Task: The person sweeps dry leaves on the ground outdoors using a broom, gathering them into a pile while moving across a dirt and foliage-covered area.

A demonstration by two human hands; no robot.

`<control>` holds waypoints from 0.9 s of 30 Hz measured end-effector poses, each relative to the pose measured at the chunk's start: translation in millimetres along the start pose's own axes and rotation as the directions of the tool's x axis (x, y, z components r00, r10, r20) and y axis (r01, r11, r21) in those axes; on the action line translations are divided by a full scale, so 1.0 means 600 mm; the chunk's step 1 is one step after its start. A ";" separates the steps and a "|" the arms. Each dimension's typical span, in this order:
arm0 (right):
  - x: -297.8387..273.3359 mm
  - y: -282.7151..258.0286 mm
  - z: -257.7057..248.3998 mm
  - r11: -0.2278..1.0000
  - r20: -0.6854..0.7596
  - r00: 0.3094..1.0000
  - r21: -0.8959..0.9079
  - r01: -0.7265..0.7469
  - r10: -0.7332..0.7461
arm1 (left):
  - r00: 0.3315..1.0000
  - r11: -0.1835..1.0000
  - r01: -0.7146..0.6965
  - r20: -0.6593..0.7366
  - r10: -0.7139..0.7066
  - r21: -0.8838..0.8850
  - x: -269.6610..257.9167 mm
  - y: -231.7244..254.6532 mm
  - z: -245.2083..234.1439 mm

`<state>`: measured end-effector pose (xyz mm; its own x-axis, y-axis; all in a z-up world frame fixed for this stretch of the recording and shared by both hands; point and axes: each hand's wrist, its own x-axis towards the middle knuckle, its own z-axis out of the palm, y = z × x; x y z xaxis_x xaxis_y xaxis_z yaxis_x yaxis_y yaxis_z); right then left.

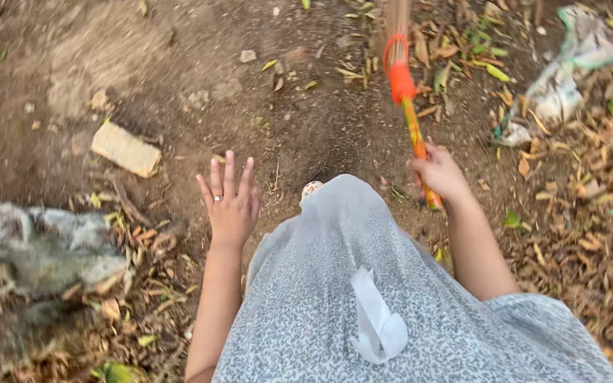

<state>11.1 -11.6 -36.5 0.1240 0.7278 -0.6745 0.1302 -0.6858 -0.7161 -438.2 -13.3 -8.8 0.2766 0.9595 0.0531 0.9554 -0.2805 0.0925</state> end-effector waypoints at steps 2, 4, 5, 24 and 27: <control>0.003 0.002 0.013 0.973 0.079 0.994 -0.223 -0.058 0.077 | 0.996 0.996 0.089 0.000 -0.089 0.015 -0.019 0.011 -0.011; 0.002 0.008 0.011 0.933 0.185 0.973 -0.354 -0.065 0.138 | 0.984 0.985 0.171 -0.037 -0.172 -0.028 -0.050 0.035 -0.024; 0.008 0.011 0.017 0.926 0.271 0.949 -0.374 -0.051 0.162 | 0.975 0.976 0.212 -0.056 -0.215 -0.049 -0.066 0.047 -0.030; 0.107 0.233 0.453 0.651 0.577 0.310 -0.609 -0.453 0.756 | 0.615 0.622 0.779 0.095 -0.783 0.087 -0.381 0.277 -0.071; 0.125 0.215 0.437 0.763 0.558 0.614 -0.636 -0.115 0.558 | 0.601 0.611 0.786 0.112 -0.791 0.094 -0.386 0.271 -0.060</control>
<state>-220.6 -45.6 -226.5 -0.4000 0.0650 -0.9142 0.7110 -0.6074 -0.3543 -350.8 -282.0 30.0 -0.5782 0.8016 -0.1523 0.8106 0.5855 0.0042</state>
